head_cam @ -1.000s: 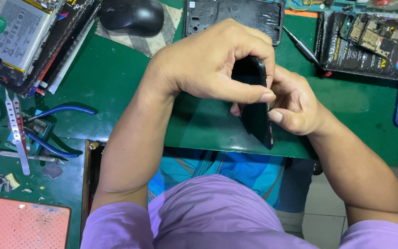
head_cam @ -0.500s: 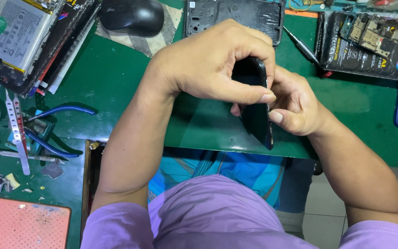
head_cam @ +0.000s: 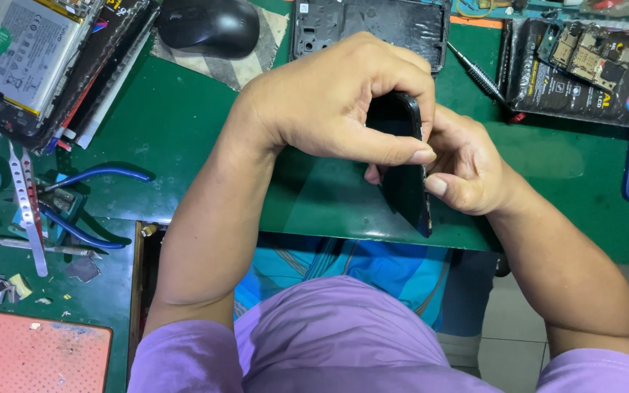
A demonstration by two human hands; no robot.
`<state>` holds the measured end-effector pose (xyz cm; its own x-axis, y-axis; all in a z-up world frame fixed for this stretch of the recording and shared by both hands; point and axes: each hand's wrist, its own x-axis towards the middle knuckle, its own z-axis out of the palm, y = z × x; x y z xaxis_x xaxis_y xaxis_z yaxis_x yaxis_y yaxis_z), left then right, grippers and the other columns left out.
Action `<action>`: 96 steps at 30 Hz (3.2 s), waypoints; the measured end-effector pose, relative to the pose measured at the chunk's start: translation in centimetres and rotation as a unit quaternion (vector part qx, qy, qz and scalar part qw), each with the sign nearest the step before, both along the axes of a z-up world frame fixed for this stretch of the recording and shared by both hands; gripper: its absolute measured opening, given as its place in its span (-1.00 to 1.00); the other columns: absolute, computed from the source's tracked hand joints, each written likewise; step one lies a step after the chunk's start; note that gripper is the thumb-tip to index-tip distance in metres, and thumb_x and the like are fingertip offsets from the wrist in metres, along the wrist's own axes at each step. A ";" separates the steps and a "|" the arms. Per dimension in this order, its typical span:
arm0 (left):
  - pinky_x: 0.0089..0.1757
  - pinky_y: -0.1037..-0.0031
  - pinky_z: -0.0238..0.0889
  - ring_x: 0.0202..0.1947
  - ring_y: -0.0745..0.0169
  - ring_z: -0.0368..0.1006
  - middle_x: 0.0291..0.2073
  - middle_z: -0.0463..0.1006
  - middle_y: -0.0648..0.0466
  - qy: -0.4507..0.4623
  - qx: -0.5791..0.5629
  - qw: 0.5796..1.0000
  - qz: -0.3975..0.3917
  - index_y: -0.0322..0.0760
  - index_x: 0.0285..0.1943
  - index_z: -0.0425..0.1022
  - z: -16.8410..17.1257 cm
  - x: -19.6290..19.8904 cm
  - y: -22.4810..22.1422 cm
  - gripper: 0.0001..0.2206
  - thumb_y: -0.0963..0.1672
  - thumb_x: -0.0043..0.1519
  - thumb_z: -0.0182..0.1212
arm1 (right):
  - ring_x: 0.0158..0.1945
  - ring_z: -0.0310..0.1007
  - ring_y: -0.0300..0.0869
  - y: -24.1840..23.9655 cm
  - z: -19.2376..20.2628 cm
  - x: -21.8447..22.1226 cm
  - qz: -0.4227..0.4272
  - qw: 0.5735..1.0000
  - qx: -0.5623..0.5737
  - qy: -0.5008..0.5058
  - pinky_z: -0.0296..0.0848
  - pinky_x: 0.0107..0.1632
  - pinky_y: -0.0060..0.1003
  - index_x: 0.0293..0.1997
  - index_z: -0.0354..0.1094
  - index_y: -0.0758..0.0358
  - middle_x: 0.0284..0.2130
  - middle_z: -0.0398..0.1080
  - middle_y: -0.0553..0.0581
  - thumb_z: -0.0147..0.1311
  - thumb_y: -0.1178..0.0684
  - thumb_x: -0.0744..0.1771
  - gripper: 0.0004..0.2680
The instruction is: Reassembling internal components of a smartphone, including connecting ribbon cables and fitting the motherboard.
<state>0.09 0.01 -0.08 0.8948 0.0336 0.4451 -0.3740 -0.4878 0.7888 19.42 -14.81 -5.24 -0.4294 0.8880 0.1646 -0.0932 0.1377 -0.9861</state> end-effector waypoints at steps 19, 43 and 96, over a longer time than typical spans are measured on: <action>-0.22 0.44 0.30 -0.32 0.23 0.47 -0.33 0.51 0.05 -0.015 0.008 1.000 -0.004 -0.24 -0.17 0.54 -0.2 0.1 0.1 -0.86 -0.10 0.31 0.36 | -0.09 0.63 0.10 -0.1 0.1 -0.2 -0.005 1.000 0.003 0.001 0.61 0.07 -0.14 0.12 0.11 0.36 -0.17 0.48 0.40 0.02 -0.19 0.36 -0.61; -0.29 0.46 0.22 -0.33 0.26 0.42 -0.35 0.51 0.08 -0.064 0.021 0.998 -0.003 -0.29 -0.19 0.56 -1.8 0.3 1.1 -0.82 -0.08 0.36 0.31 | -0.13 0.60 0.25 -0.5 -0.5 -0.5 -0.030 0.995 -0.074 0.057 0.73 -0.04 0.16 0.24 0.05 0.40 0.00 0.39 0.56 0.14 -0.20 0.35 -0.51; -0.18 0.49 0.58 -0.32 0.34 0.58 -0.35 0.60 -0.02 0.090 -0.341 0.868 0.351 -0.36 0.01 0.58 -5.8 0.1 -4.6 -0.85 -0.15 0.36 0.35 | -0.13 0.36 -0.18 -26.6 -5.6 21.3 -0.712 0.663 0.024 -0.228 0.43 -0.19 -0.39 0.32 0.21 0.42 -0.06 0.32 0.26 0.32 0.32 0.41 -0.63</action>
